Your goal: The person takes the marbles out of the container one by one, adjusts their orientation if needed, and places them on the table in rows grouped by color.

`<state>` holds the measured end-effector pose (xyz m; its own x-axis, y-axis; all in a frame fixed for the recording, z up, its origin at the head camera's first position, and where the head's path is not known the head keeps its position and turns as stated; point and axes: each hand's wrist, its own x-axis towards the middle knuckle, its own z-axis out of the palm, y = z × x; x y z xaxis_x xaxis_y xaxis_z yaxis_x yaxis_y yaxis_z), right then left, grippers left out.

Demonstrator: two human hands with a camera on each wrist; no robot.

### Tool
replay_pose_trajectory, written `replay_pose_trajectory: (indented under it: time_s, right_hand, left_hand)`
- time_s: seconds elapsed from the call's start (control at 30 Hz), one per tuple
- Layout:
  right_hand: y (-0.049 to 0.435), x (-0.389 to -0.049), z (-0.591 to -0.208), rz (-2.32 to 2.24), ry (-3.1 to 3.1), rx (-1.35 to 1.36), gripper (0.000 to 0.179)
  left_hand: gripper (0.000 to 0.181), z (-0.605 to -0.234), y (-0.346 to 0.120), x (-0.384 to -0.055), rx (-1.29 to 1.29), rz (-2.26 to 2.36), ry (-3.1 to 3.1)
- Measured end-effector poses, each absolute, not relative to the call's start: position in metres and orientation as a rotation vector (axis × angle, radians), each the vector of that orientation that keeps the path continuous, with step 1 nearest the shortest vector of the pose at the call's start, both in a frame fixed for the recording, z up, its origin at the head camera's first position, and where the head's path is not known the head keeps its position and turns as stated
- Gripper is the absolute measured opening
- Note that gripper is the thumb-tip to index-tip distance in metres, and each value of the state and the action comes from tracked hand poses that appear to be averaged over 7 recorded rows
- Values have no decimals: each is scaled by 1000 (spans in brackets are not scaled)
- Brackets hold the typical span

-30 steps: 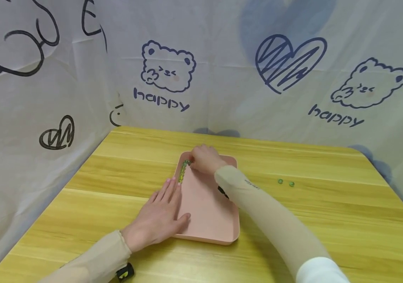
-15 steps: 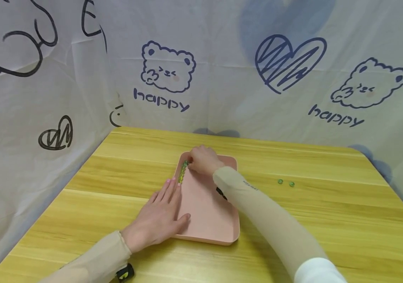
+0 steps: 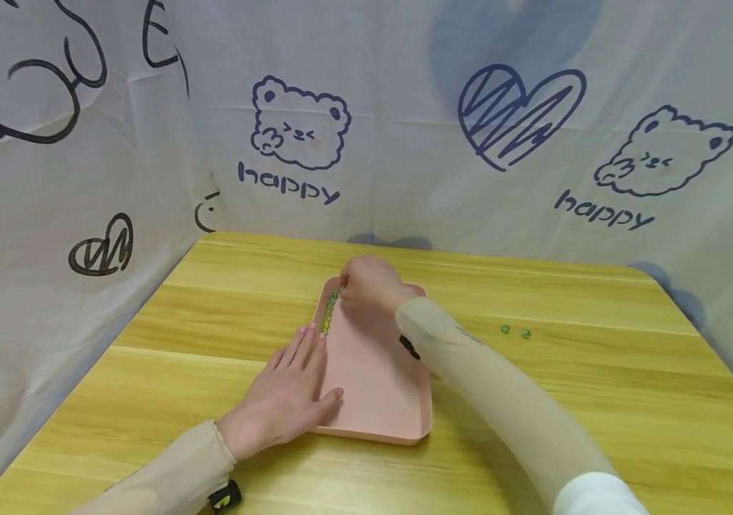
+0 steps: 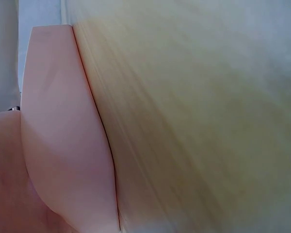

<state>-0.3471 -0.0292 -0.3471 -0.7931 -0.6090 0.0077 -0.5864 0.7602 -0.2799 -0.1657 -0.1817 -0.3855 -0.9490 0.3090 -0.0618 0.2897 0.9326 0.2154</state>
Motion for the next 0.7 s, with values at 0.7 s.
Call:
replay_pose_trajectory:
  time_s: [0.7]
  right_hand:
    - [34,-334,-315,-454,2906,-998,14]
  left_hand:
    - [87,-381,-179,-163,440,314,2972]
